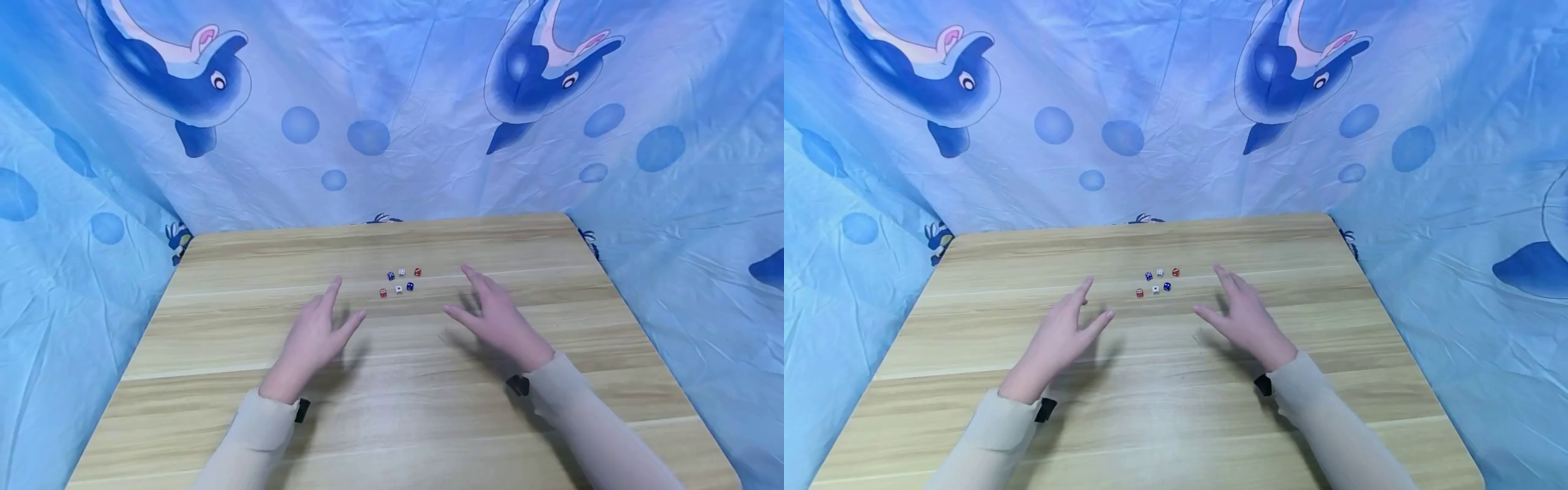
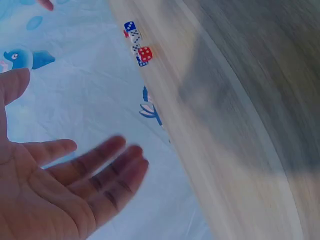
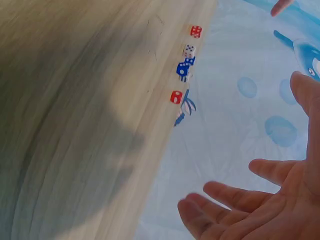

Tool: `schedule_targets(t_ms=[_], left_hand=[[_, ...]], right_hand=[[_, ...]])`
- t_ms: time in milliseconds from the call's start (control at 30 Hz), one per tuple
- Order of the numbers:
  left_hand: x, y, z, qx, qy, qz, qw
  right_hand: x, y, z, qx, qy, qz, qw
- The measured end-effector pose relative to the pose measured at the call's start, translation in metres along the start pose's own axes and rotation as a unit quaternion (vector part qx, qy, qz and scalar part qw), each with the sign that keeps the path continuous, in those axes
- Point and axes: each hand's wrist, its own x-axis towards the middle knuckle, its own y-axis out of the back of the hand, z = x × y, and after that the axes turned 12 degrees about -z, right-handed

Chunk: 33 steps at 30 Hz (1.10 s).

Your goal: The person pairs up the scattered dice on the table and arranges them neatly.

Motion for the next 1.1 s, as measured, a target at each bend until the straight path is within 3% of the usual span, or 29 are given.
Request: schedule_targets(t_ms=[300,500,667,767,967,1100], left_hand=[[0.015,-0.003,-0.001,-0.108,0.008,-0.059,0.9924],[0.024,-0.009,-0.005,-0.185,0.028,-0.088,0.9784],[0.035,-0.016,-0.002,-0.249,0.039,-0.109,0.9615],[0.042,-0.021,-0.001,-0.271,0.046,-0.110,0.9550],[0.055,-0.030,-0.001,-0.283,0.048,-0.117,0.9507],[0.063,-0.033,-0.001,-0.310,0.058,-0.123,0.9411]], right_hand=[[0.016,-0.012,-0.009,0.071,-0.007,-0.037,0.9967],[0.026,-0.026,-0.015,0.136,0.004,-0.047,0.9896],[0.032,-0.030,-0.020,0.187,0.002,-0.064,0.9802],[0.036,-0.033,-0.025,0.200,0.005,-0.074,0.9770],[0.045,-0.043,-0.032,0.213,0.013,-0.087,0.9731],[0.049,-0.049,-0.036,0.214,0.021,-0.095,0.9721]])
